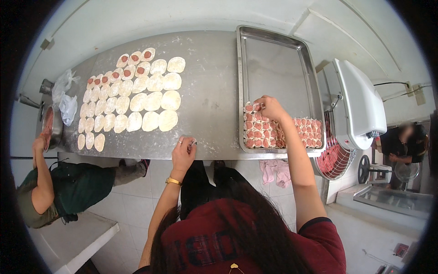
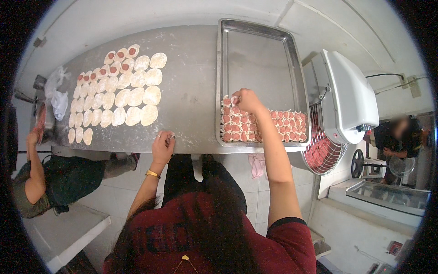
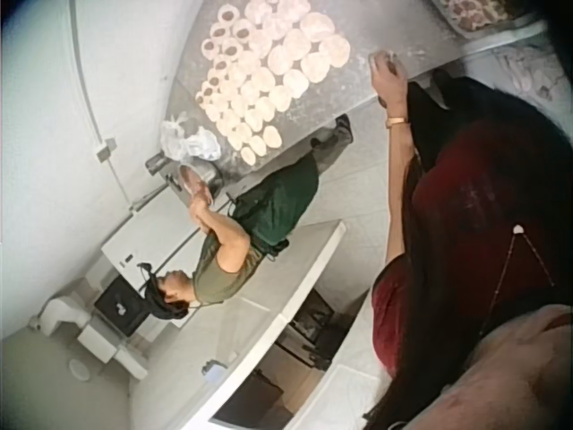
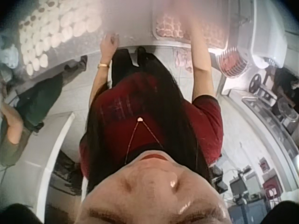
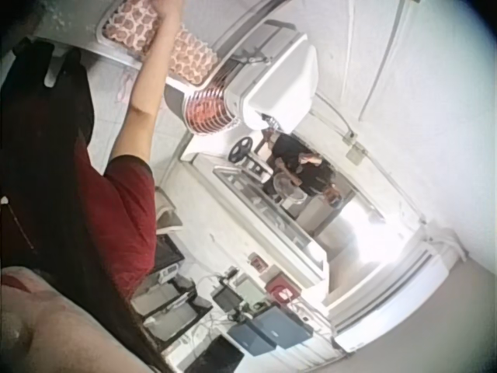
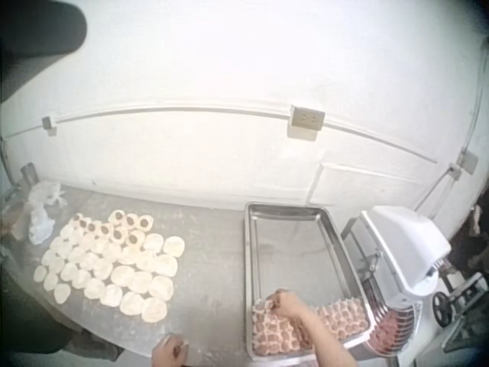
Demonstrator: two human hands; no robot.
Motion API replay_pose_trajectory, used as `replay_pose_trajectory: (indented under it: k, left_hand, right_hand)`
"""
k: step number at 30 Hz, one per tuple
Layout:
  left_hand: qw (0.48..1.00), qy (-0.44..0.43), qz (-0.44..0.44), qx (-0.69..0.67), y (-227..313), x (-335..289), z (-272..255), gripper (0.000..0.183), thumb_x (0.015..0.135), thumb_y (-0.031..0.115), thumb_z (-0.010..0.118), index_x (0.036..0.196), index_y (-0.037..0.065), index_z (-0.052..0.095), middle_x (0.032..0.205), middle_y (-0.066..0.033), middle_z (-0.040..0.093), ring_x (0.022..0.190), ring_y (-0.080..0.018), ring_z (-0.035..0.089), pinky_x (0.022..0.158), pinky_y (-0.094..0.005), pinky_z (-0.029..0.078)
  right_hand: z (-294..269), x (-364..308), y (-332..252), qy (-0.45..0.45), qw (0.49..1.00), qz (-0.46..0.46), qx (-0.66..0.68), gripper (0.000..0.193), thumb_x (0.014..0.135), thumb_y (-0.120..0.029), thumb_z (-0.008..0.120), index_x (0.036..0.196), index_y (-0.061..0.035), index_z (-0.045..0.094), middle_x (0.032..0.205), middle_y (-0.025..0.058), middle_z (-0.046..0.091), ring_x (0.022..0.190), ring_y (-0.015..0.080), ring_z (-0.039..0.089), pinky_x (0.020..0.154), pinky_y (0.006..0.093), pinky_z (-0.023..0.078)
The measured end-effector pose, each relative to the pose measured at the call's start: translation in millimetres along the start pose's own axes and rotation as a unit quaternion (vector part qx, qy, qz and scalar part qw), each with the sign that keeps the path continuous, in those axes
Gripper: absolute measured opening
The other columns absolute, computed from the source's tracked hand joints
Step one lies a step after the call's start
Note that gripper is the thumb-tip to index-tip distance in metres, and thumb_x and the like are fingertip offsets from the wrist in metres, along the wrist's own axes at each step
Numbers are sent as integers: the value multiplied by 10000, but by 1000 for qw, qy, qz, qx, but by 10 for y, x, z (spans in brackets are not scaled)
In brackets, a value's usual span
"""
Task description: The person repeatedly picks up small circular dough pieces, places a portion of meat filling in the center, folds the dough over, and seals the edges to form dumplings. The finished dumplings are placed in neat rows on a metal tray. A coworker is visible preparing dough and filling in the background.
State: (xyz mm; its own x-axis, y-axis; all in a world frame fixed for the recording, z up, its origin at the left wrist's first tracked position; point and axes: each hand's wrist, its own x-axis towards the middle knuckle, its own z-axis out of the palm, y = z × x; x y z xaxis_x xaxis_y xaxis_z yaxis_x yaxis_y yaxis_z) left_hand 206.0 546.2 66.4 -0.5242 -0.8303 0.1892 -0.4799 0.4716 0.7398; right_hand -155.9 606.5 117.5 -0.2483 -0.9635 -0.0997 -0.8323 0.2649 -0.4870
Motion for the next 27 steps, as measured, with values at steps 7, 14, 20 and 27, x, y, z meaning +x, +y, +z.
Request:
replay_pose_trajectory:
  k: [7,14,20,27]
  left_hand:
    - [1000,11,23,18,4,17,-5,146,762,58,633,897,67,576,822,-62,537,595,-203,564,540,-308,466]
    - [999,18,36,24,-6,15,1,160,749,49,635,896,74,576,826,-53,533,577,-189,558,528,-306,464]
    - [998,29,45,23,-6,13,14,152,746,46,632,884,75,576,819,-53,532,576,-191,555,524,-306,462]
    - [1000,1,13,16,-23,3,11,143,765,62,625,898,64,574,837,-75,550,606,-216,565,541,-307,471]
  right_hand:
    - [-73,81,39,-44,998,11,35,386,646,57,553,984,-67,694,906,192,662,849,331,637,783,370,504]
    - [-95,98,-3,-82,996,22,30,387,649,66,558,995,-50,689,847,134,687,777,249,657,722,332,512]
    - [-159,35,-144,-82,995,45,22,322,687,-3,593,985,-74,694,866,195,667,851,340,641,799,368,505]
    - [-125,1,-95,-64,998,12,21,367,669,16,558,1017,-1,671,866,188,678,777,308,660,745,334,517]
